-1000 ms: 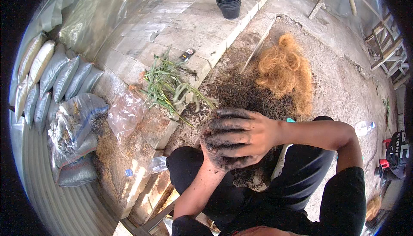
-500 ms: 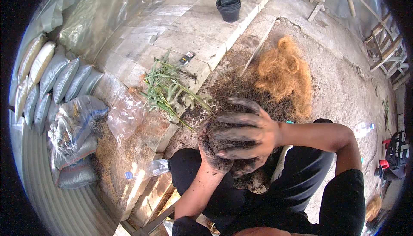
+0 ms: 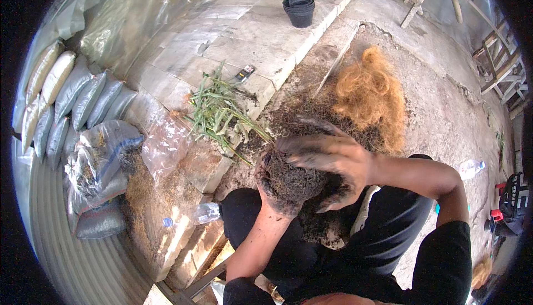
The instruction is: The person sits on the ground and wraps a small plant with exposed roots in a mixture of dark soil and fibrous material. They use their hands to pack the soil around the root ball and then layer the fibrous material over it to create a compact bundle.
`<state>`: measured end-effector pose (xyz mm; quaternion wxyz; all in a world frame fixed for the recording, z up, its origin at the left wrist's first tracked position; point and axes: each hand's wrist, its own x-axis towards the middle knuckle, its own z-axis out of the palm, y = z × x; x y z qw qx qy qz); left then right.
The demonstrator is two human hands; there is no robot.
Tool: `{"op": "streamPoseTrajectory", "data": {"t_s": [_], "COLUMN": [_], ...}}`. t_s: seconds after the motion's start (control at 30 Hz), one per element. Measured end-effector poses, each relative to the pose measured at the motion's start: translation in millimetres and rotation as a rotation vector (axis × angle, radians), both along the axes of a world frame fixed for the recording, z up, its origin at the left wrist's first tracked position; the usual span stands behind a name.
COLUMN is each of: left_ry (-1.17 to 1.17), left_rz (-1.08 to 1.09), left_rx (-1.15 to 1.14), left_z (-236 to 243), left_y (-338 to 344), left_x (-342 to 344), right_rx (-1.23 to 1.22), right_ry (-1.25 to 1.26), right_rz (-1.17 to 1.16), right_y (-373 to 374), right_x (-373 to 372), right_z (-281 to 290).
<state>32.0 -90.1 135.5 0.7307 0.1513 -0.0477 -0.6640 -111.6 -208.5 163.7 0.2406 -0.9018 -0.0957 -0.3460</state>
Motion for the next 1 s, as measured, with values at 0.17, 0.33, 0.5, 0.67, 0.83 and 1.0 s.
{"op": "streamPoseTrajectory", "data": {"t_s": [0.17,0.33,0.5,0.67,0.83,1.0], "left_ry": [-0.041,-0.036,-0.035,-0.044,-0.101,-0.072], "left_rz": [0.010,0.017,-0.016,-0.024,-0.043,-0.057], "left_rx": [0.139,0.220,0.167,0.136,0.129,0.186], "left_z": [12,17,6,14,7,2], "left_y": [0,1,0,1,2,1], "left_x": [-1,-8,-3,-2,0,3], "right_rx": [-0.198,0.041,-0.302,-0.320,-0.205,-0.065], "right_ry": [-0.022,0.196,0.426,0.405,0.422,0.385], "right_rz": [-0.091,0.006,-0.120,-0.156,-0.174,-0.115], "right_y": [6,11,9,8,5,-1], "right_x": [-2,1,2,6,7,6], "right_z": [15,27,39,36,36,33]}}
